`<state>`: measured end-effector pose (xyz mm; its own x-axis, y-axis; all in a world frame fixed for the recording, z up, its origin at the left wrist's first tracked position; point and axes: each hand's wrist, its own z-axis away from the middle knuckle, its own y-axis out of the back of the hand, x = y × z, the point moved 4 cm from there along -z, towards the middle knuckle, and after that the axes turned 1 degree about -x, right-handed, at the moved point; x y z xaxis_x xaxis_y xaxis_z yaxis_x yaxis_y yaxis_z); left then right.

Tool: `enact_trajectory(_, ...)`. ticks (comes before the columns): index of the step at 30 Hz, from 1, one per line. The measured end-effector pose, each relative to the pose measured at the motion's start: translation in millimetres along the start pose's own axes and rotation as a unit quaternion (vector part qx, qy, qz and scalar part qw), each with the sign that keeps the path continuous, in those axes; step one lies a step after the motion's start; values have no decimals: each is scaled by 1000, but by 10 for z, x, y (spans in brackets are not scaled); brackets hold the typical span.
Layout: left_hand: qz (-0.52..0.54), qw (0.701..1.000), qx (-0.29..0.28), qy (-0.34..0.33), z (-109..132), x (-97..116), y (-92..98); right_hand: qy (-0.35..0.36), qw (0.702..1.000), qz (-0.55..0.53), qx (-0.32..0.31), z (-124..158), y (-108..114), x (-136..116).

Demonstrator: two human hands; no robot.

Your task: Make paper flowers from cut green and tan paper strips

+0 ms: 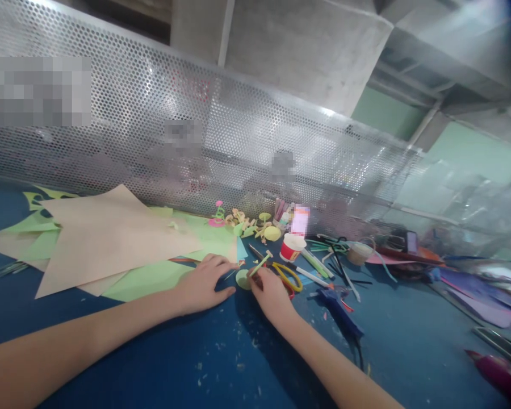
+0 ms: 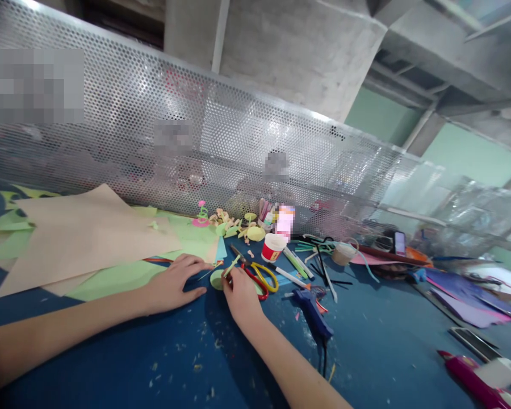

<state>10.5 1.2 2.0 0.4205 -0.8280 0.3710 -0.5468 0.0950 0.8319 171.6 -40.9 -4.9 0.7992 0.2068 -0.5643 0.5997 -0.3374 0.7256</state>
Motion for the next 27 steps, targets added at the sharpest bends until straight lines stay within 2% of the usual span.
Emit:
enact_trajectory(8, -10, 1000, 1, 2, 11, 10, 26, -41, 999, -26, 23, -17, -12, 93)
enact_trajectory(16, 13, 999, 40, 10, 11, -20, 43, -42, 997, -36, 54, -91, 183, 48)
enact_trajectory(23, 137, 980, 71, 122, -83, -118, 253, -48, 997, -43, 36, -148, 228, 117)
enact_trajectory(25, 204, 961, 75, 169, -117, -168, 337, -54, 997, -51, 36, -174, 228, 151)
enact_trajectory(27, 289, 929, 98, 210, -146, -223, 437, -58, 996, -63, 40, -203, 227, 185)
